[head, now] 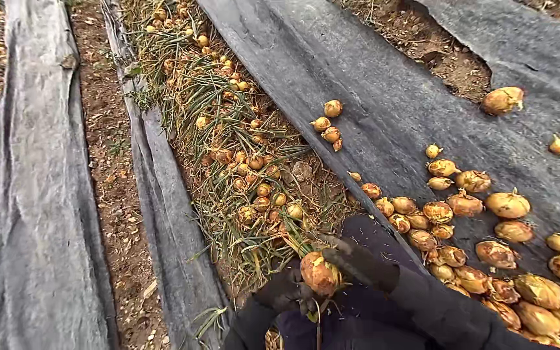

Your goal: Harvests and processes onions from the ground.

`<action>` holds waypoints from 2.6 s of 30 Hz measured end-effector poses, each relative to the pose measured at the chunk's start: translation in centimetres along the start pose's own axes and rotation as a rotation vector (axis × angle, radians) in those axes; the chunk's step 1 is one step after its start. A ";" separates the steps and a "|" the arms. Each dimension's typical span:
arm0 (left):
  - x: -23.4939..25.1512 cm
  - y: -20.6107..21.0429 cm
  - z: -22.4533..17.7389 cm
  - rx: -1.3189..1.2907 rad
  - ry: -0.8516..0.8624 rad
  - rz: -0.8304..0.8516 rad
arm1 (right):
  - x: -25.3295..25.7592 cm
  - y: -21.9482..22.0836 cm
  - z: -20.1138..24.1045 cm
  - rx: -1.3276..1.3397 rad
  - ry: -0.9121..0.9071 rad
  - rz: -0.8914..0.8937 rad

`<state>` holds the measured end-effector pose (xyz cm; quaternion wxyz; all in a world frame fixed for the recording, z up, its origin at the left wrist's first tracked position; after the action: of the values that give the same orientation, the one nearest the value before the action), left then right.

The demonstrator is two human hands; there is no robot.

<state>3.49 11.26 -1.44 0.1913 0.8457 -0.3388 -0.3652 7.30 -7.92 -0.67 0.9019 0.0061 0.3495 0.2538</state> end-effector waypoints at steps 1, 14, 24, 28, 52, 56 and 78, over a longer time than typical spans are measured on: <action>-0.3 1.4 0.6 0.013 -0.013 0.023 | -1.3 -0.1 -0.4 -0.028 -0.022 -0.012; 6.2 11.4 -3.6 1.453 0.194 -0.072 | -10.4 -4.6 -12.1 0.160 0.247 -0.154; 16.7 -0.2 -7.1 1.471 -0.164 -0.219 | -7.4 -10.2 -12.0 0.451 0.201 -0.737; 15.3 -22.3 -14.6 1.245 -0.202 -1.001 | -7.0 -16.6 -13.6 0.507 0.213 -0.855; 3.9 -9.2 -5.5 0.076 0.364 -0.574 | 11.1 -0.9 1.7 0.343 0.127 -0.008; 4.6 -10.8 -8.5 0.593 0.320 -0.893 | 8.4 -3.5 -3.7 0.240 0.194 -0.252; 14.0 -30.3 -14.1 0.922 -0.152 -0.980 | 12.5 -9.7 -6.7 0.057 0.347 -0.318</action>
<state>34.24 23.46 -16.24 -0.4012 0.8686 -0.0502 -0.2864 15.28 -11.68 -15.38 0.8563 -0.0676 0.5031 0.0957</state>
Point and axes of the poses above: each hand's wrist, its own x-axis towards the middle knuckle, its own y-axis out of the palm, z = x × y, the point moved 6 cm from there along x, towards the middle knuckle, and after that the axes turned 12 degrees about y, right-handed, at the moved point
